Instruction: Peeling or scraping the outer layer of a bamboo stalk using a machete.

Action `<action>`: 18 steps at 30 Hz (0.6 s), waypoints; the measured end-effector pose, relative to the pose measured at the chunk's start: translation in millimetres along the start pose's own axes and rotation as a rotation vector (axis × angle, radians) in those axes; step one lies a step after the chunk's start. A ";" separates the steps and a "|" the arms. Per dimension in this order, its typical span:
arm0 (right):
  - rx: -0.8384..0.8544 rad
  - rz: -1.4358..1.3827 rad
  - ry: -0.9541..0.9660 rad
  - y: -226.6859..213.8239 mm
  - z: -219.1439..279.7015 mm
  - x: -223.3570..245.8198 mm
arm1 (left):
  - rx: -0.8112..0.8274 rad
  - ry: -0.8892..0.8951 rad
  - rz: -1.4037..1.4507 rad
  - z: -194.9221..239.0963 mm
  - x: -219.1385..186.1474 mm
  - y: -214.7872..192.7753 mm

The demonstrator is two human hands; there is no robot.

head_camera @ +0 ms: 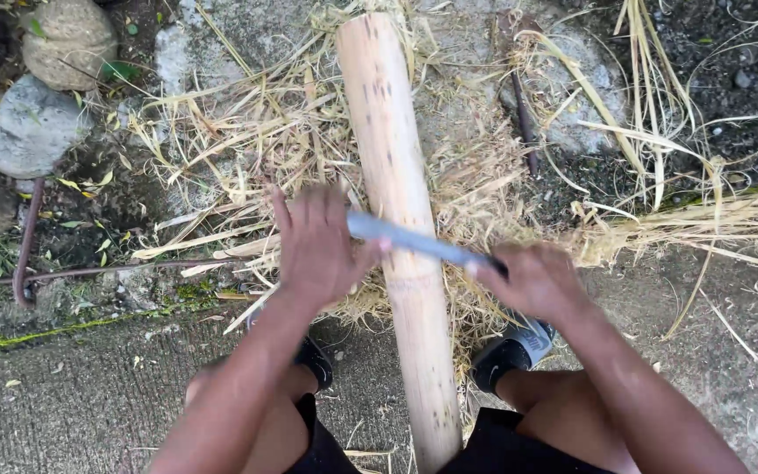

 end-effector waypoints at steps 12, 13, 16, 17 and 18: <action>0.059 -0.010 0.055 48.0 51.9 -17.9 | 0.024 0.042 -0.090 53.2 -21.4 32.0; 0.060 0.046 0.056 41.9 46.7 -14.4 | 0.031 0.038 -0.103 52.6 -16.8 36.4; 0.113 0.118 0.072 25.4 16.0 -13.2 | 0.072 0.007 -0.125 20.1 2.1 30.4; 0.141 0.146 0.079 17.1 -2.5 -14.7 | 0.080 -0.020 -0.139 -0.3 11.7 22.7; 0.136 0.145 0.076 5.9 -20.5 -13.1 | 0.076 -0.021 -0.144 -22.5 19.5 10.4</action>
Point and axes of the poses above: each hand's wrist, its own z-axis away from the middle knuckle, its own y-axis out of the palm, x = y × z, the point moved 5 cm from there along -z, towards the middle knuckle, and after that the axes turned 5 degrees about z, right-handed, at the moved point
